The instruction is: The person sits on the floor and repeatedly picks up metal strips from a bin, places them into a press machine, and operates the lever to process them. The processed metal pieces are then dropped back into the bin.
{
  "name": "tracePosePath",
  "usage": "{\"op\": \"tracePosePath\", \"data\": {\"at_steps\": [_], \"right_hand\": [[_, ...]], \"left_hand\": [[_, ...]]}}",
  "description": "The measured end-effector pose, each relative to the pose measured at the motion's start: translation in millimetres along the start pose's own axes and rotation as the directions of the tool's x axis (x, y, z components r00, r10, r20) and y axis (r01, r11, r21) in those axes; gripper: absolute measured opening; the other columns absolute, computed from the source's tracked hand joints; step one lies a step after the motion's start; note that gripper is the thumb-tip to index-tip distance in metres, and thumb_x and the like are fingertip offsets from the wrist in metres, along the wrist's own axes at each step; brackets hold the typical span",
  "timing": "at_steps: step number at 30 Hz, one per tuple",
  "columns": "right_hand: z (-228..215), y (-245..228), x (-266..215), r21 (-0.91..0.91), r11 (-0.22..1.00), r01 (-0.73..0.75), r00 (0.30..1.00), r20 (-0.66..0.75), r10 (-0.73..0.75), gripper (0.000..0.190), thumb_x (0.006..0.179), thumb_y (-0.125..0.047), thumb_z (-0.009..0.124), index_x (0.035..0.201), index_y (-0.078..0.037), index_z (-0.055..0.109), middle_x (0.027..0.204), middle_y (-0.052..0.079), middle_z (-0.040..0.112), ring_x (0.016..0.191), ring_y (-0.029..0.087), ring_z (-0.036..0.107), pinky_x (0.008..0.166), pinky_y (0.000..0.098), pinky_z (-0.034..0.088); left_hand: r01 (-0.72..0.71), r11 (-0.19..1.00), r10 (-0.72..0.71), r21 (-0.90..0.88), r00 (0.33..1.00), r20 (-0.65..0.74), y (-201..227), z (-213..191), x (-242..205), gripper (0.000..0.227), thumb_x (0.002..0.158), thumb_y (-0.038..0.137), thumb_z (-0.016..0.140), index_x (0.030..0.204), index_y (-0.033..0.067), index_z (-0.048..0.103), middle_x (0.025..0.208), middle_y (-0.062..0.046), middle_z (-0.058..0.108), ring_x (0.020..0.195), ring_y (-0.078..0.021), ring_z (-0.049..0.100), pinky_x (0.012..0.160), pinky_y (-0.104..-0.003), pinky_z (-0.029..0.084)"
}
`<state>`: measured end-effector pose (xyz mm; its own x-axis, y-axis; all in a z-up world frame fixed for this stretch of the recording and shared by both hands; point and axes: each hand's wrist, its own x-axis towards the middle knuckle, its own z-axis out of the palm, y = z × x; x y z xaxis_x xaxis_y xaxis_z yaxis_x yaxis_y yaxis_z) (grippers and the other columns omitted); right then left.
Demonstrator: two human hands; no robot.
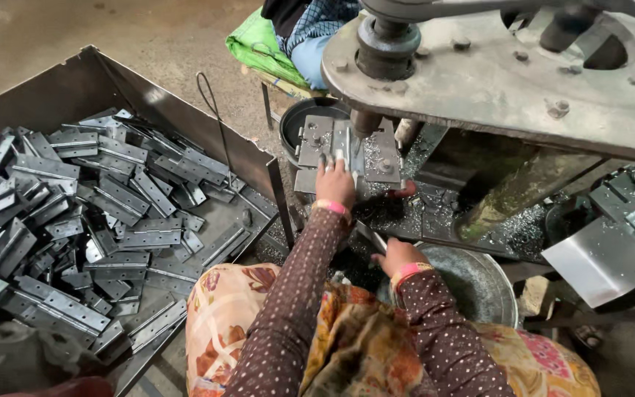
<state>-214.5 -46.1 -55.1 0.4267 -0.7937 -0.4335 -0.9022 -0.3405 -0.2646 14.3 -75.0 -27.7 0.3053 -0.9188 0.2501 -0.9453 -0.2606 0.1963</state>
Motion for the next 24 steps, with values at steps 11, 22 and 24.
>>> {"op": "tracePosePath", "data": {"at_steps": [11, 22, 24], "right_hand": [[74.0, 36.1, -7.3, 0.106, 0.984, 0.144, 0.971, -0.207, -0.120, 0.037, 0.087, -0.039, 0.072, 0.106, -0.007, 0.071, 0.097, 0.022, 0.073, 0.093, 0.045, 0.069, 0.076, 0.0537, 0.056], [71.2, 29.3, -17.8, 0.009, 1.000, -0.003, 0.976, -0.218, 0.005, 0.043, 0.092, -0.049, 0.066, 0.106, -0.008, 0.065, 0.088, 0.020, 0.074, 0.079, 0.040, 0.070, 0.068, 0.0527, 0.056], [92.9, 38.3, 4.7, 0.024, 0.999, 0.041, 0.952, -0.303, -0.032, 0.039, 0.095, -0.048, 0.062, 0.101, -0.010, 0.068, 0.084, 0.019, 0.073, 0.075, 0.041, 0.069, 0.066, 0.0534, 0.054]], "left_hand": [[-0.056, 0.998, 0.059, 0.030, 0.992, -0.110, 0.1, -12.8, -32.1, 0.025, 0.093, 0.016, 0.055, 0.091, 0.0088, 0.079, 0.139, -0.015, 0.061, 0.137, -0.0308, 0.055, 0.123, -0.050, 0.028], [0.011, 1.000, -0.011, 0.003, 1.000, 0.021, -12.2, -6.9, 19.5, 0.024, 0.089, 0.020, 0.058, 0.090, 0.0106, 0.080, 0.129, -0.014, 0.065, 0.116, -0.0282, 0.065, 0.121, -0.053, 0.025], [-0.028, 1.000, 0.028, 0.002, 0.998, -0.061, -21.0, 8.8, 27.8, 0.022, 0.088, 0.021, 0.060, 0.089, 0.0127, 0.080, 0.125, -0.013, 0.067, 0.116, -0.0277, 0.066, 0.115, -0.052, 0.033]]}}
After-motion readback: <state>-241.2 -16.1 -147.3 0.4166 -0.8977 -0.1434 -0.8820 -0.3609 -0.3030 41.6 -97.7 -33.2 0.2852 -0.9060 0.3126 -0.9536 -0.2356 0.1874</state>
